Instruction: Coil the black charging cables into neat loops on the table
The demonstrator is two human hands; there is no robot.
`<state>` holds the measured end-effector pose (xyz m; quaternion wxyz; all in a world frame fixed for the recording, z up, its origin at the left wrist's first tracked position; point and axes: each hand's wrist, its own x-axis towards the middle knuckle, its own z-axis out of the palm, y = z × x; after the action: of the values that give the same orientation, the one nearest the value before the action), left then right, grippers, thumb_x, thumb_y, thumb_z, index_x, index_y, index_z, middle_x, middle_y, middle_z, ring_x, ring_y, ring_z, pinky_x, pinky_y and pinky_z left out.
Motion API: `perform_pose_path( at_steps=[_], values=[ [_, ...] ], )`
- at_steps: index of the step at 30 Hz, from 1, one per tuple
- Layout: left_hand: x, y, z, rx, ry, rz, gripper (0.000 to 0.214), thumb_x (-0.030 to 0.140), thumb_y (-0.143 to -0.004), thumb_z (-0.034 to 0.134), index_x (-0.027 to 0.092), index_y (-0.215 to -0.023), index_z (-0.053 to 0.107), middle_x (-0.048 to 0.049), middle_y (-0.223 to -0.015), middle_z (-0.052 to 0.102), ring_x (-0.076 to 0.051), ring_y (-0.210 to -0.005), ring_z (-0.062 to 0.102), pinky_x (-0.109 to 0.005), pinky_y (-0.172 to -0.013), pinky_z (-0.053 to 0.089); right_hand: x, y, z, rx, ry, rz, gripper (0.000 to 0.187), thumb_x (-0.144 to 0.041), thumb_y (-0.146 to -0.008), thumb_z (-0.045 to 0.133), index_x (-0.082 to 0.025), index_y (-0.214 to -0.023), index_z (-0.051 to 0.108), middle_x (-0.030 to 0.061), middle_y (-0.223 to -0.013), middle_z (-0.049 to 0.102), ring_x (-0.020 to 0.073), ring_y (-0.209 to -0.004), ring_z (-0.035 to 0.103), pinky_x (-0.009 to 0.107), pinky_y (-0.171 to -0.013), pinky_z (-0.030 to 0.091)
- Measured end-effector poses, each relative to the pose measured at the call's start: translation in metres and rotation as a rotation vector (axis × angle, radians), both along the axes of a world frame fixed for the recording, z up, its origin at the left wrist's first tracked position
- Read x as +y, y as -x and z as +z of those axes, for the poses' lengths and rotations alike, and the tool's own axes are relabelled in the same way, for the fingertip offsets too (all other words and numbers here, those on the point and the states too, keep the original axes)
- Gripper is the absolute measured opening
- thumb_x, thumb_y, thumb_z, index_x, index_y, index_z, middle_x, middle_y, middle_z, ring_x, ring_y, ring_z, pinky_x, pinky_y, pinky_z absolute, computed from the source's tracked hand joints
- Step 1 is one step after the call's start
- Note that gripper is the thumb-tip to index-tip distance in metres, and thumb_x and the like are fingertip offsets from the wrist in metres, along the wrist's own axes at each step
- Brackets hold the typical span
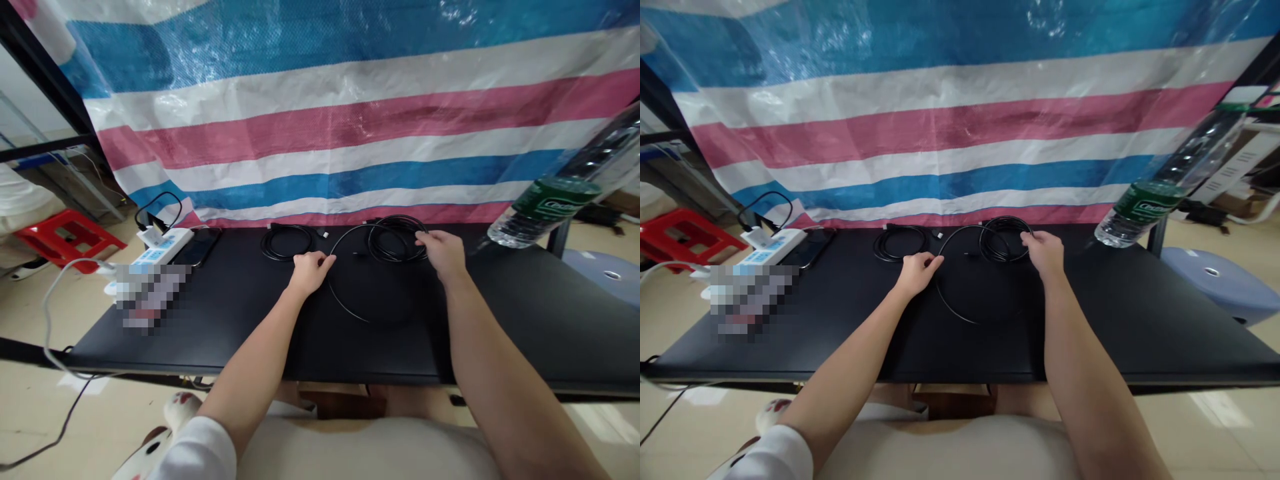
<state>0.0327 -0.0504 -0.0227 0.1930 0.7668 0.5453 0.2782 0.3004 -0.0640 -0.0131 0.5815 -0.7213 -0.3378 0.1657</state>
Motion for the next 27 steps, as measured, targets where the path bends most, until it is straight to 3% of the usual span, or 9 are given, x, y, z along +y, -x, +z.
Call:
perform_pose_path(
  at_steps=[2, 5, 8, 11, 16, 19, 22, 25, 27],
  values=[
    [0.001, 0.001, -0.001, -0.056, 0.019, 0.04, 0.031, 0.037, -0.088, 0.053, 0.019, -0.067, 0.066, -0.0005, -0.061, 0.064, -0.016, -0.065, 0.062, -0.028, -0.071, 0.044, -0.001, 0.001, -0.001, 0.104, 0.014, 0.137, 0.016, -0.025, -0.065, 0.071, -0.018, -0.057, 0.059, -0.0005, -0.049, 0.057, 0.0114, -0.043, 0.047, 0.024, -0.041, 0.035],
    [0.002, 0.003, -0.002, -0.192, 0.04, 0.075, 0.028, 0.04, -0.088, 0.052, 0.019, -0.074, 0.066, 0.002, -0.056, 0.059, -0.015, -0.06, 0.06, -0.027, -0.066, 0.043, 0.0, 0.001, -0.001, 0.335, -0.111, 0.225, 0.022, -0.033, -0.07, 0.071, -0.018, -0.062, 0.057, -0.002, -0.047, 0.054, 0.0072, -0.035, 0.037, 0.02, -0.033, 0.023],
    [0.002, 0.003, -0.003, -0.286, 0.09, 0.087, 0.027, 0.044, -0.083, 0.058, 0.019, -0.092, 0.065, 0.0038, -0.059, 0.059, -0.015, -0.06, 0.06, -0.027, -0.065, 0.045, 0.002, 0.001, 0.001, 0.482, -0.238, 0.181, 0.024, -0.035, -0.075, 0.069, -0.019, -0.068, 0.053, -0.0021, -0.053, 0.056, 0.0073, -0.039, 0.045, 0.016, -0.033, 0.028],
    [0.0, 0.001, -0.003, -0.184, 0.116, 0.058, 0.048, 0.043, -0.072, 0.071, 0.017, -0.111, 0.06, 0.001, -0.072, 0.063, -0.019, -0.074, 0.064, -0.032, -0.074, 0.048, 0.004, -0.001, 0.0, 0.485, -0.219, 0.069, 0.023, -0.023, -0.07, 0.071, -0.02, -0.072, 0.048, -0.0022, -0.064, 0.056, 0.0105, -0.052, 0.056, 0.018, -0.042, 0.042],
    [-0.002, -0.001, -0.002, 0.026, 0.064, -0.016, 0.059, 0.035, -0.071, 0.072, 0.019, -0.125, 0.052, -0.0062, -0.101, 0.066, -0.025, -0.103, 0.061, -0.042, -0.093, 0.044, 0.0, -0.002, 0.004, -0.034, 0.115, -0.185, 0.031, -0.007, -0.052, 0.071, -0.022, -0.068, 0.048, -0.0006, -0.07, 0.056, 0.0207, -0.077, 0.062, 0.034, -0.07, 0.052],
    [-0.001, -0.001, -0.002, 0.077, 0.09, -0.048, 0.053, 0.035, -0.075, 0.067, 0.02, -0.124, 0.053, -0.0054, -0.099, 0.066, -0.026, -0.106, 0.06, -0.044, -0.094, 0.042, -0.006, 0.004, 0.015, -0.267, 0.446, 0.002, 0.02, -0.015, -0.058, 0.069, -0.022, -0.051, 0.052, 0.0023, -0.056, 0.055, 0.0243, -0.074, 0.061, 0.036, -0.073, 0.049],
    [-0.001, 0.0, -0.002, 0.115, 0.098, -0.082, 0.046, 0.037, -0.077, 0.066, 0.021, -0.119, 0.056, -0.0042, -0.094, 0.066, -0.027, -0.105, 0.059, -0.044, -0.093, 0.042, -0.01, 0.012, 0.023, -0.301, 0.656, 0.217, 0.032, -0.026, -0.068, 0.066, -0.022, -0.04, 0.052, 0.0045, -0.044, 0.053, 0.0207, -0.056, 0.058, 0.034, -0.062, 0.046],
    [-0.001, -0.001, -0.001, 0.16, 0.098, -0.103, 0.038, 0.035, -0.077, 0.066, 0.02, -0.111, 0.059, -0.0046, -0.094, 0.066, -0.027, -0.104, 0.06, -0.043, -0.091, 0.041, -0.01, 0.015, 0.018, -0.276, 0.706, 0.365, 0.037, -0.03, -0.069, 0.067, -0.021, -0.037, 0.051, 0.0041, -0.04, 0.052, 0.0158, -0.043, 0.05, 0.03, -0.051, 0.04],
    [-0.001, -0.002, -0.001, 0.179, 0.092, -0.104, 0.032, 0.034, -0.077, 0.066, 0.02, -0.106, 0.061, -0.0049, -0.095, 0.066, -0.026, -0.104, 0.059, -0.042, -0.091, 0.041, -0.006, 0.01, 0.009, -0.243, 0.628, 0.351, 0.034, -0.03, -0.069, 0.066, -0.02, -0.04, 0.053, 0.0023, -0.039, 0.05, 0.014, -0.04, 0.046, 0.029, -0.047, 0.036]
  ],
)
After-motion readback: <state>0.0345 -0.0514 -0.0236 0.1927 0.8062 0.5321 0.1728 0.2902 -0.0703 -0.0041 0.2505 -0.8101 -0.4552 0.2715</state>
